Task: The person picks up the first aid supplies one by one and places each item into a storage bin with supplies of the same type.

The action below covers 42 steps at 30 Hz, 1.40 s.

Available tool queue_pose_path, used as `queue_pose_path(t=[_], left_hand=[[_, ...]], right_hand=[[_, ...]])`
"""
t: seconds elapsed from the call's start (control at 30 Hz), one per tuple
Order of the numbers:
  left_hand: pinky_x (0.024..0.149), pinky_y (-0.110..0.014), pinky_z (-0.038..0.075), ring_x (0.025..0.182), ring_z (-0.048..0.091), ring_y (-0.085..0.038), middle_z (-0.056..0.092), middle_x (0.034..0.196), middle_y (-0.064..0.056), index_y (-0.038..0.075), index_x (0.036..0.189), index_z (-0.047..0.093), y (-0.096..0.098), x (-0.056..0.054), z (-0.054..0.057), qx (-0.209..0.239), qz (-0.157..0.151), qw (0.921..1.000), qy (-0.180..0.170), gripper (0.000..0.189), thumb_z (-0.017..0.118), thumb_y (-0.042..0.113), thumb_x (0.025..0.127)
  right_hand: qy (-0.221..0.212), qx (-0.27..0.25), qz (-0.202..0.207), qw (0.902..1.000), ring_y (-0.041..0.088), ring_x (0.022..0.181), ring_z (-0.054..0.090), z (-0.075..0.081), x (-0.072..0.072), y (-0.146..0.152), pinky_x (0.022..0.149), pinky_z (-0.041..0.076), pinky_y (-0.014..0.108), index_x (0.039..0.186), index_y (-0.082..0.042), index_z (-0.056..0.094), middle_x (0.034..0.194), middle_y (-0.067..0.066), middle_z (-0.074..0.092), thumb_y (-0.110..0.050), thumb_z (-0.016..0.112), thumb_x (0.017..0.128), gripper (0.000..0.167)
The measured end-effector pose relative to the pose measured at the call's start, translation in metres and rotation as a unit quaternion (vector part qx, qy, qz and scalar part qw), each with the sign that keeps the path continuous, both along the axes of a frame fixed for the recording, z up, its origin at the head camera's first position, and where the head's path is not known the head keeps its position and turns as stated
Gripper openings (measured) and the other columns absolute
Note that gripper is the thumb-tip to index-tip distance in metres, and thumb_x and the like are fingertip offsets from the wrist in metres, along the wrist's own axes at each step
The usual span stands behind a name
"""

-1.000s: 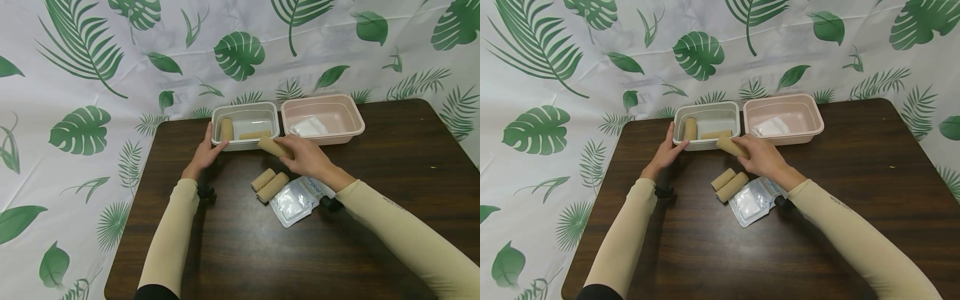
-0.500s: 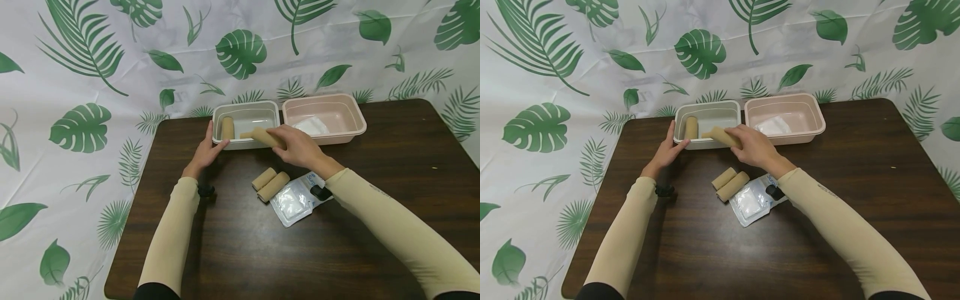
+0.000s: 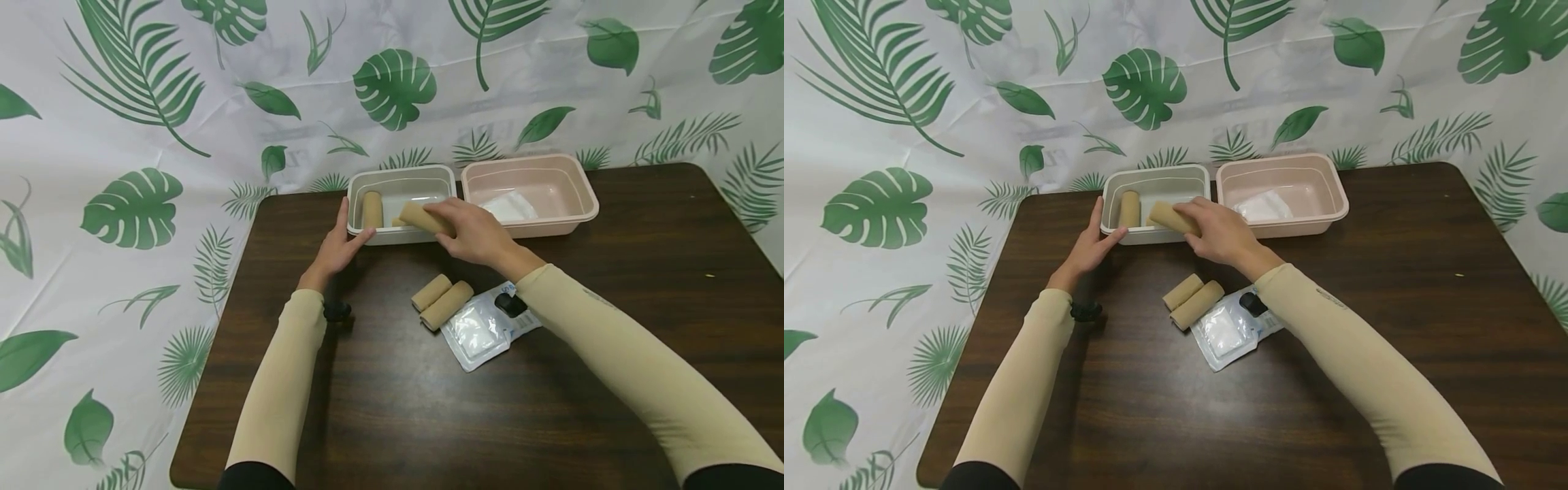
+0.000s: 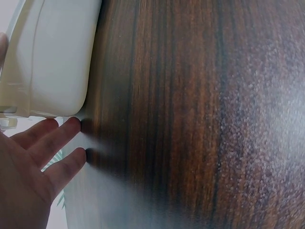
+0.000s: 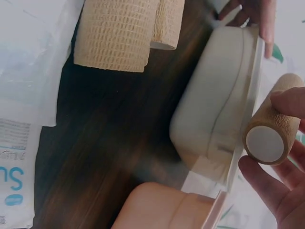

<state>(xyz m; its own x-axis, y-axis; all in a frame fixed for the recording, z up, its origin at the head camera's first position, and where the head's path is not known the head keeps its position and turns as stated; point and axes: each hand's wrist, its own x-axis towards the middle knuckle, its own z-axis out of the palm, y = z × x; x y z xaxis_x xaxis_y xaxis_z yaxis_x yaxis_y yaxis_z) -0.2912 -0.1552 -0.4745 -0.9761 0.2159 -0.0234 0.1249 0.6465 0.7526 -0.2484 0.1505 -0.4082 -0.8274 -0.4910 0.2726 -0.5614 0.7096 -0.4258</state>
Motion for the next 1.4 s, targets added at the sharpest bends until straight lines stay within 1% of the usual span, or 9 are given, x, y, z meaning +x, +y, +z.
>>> queue_pose_path(t=[0.2,0.5,0.77,0.83,0.93,1.07,1.13,1.23,1.4], left_hand=[[0.109,-0.056,0.028,0.137,0.037,-0.039,0.029,0.156,-0.019,0.028,0.159,-0.005,-0.001,0.000,0.001,-0.002,0.003,1.0000,0.001,0.097,0.053,0.066,0.091],[0.109,-0.054,0.029,0.137,0.037,-0.039,0.028,0.157,-0.017,0.031,0.158,-0.007,0.000,-0.001,0.000,-0.007,0.000,1.0000,0.002,0.096,0.052,0.066,0.091],[0.108,-0.055,0.030,0.136,0.038,-0.040,0.031,0.155,-0.020,0.031,0.158,-0.006,0.000,-0.001,0.000,-0.003,0.002,1.0000,0.003,0.096,0.053,0.066,0.091],[0.107,-0.055,0.030,0.135,0.039,-0.040,0.032,0.155,-0.020,0.031,0.158,-0.006,0.000,-0.001,0.000,-0.002,0.003,1.0000,0.003,0.096,0.053,0.066,0.091],[0.107,-0.055,0.031,0.135,0.039,-0.040,0.032,0.155,-0.020,0.031,0.158,-0.006,0.000,-0.001,-0.001,-0.004,0.001,1.0000,0.002,0.096,0.052,0.067,0.091],[0.108,-0.055,0.030,0.136,0.038,-0.040,0.030,0.156,-0.019,0.030,0.159,-0.005,-0.001,-0.001,-0.002,-0.002,0.002,1.0000,0.001,0.097,0.053,0.066,0.090],[0.108,-0.055,0.029,0.136,0.038,-0.039,0.030,0.156,-0.019,0.030,0.159,-0.005,-0.001,-0.001,-0.002,-0.001,0.003,1.0000,0.001,0.096,0.053,0.066,0.090],[0.108,-0.054,0.029,0.136,0.038,-0.038,0.031,0.156,-0.018,0.032,0.158,-0.005,-0.001,-0.001,-0.001,-0.001,0.005,1.0000,0.003,0.095,0.054,0.065,0.091],[0.108,-0.053,0.030,0.136,0.039,-0.037,0.031,0.156,-0.017,0.040,0.156,-0.008,0.000,-0.001,0.001,-0.003,0.006,1.0000,0.000,0.092,0.053,0.065,0.091]], right_hand=[[0.012,0.013,-0.006,0.9998,0.027,0.102,0.059,0.001,-0.010,-0.007,0.087,0.047,0.046,0.140,-0.011,0.055,0.122,0.009,0.060,-0.016,0.071,0.089,0.054],[0.031,-0.003,-0.040,0.9987,0.027,0.102,0.059,-0.005,-0.024,-0.016,0.085,0.048,0.045,0.139,-0.013,0.056,0.122,0.008,0.059,-0.012,0.069,0.090,0.051],[0.070,-0.015,-0.021,0.9972,0.028,0.116,0.055,-0.011,-0.032,-0.028,0.091,0.047,0.045,0.135,-0.011,0.060,0.127,0.010,0.057,-0.003,0.066,0.088,0.048],[0.076,-0.013,-0.014,0.9970,0.028,0.117,0.054,-0.013,-0.035,-0.030,0.091,0.047,0.044,0.134,-0.011,0.060,0.127,0.010,0.057,-0.002,0.065,0.088,0.047],[0.077,-0.007,-0.018,0.9968,0.029,0.122,0.052,-0.017,-0.038,-0.031,0.095,0.046,0.044,0.134,-0.011,0.060,0.133,0.011,0.056,-0.001,0.064,0.089,0.046],[0.058,-0.009,-0.039,0.9975,0.031,0.130,0.047,-0.021,-0.040,-0.031,0.098,0.044,0.045,0.136,-0.010,0.059,0.142,0.013,0.050,0.000,0.065,0.088,0.049],[0.048,-0.011,-0.050,0.9975,0.031,0.130,0.046,-0.022,-0.040,-0.031,0.098,0.044,0.045,0.136,-0.010,0.059,0.143,0.013,0.049,0.000,0.066,0.088,0.050],[0.050,-0.014,-0.061,0.9968,0.031,0.129,0.048,-0.024,-0.039,-0.029,0.097,0.044,0.045,0.135,-0.010,0.060,0.141,0.011,0.052,-0.001,0.065,0.089,0.046],[0.068,-0.042,-0.059,0.9950,0.031,0.124,0.051,-0.027,-0.036,-0.024,0.098,0.043,0.045,0.129,-0.008,0.064,0.133,0.011,0.058,0.000,0.065,0.090,0.040]])
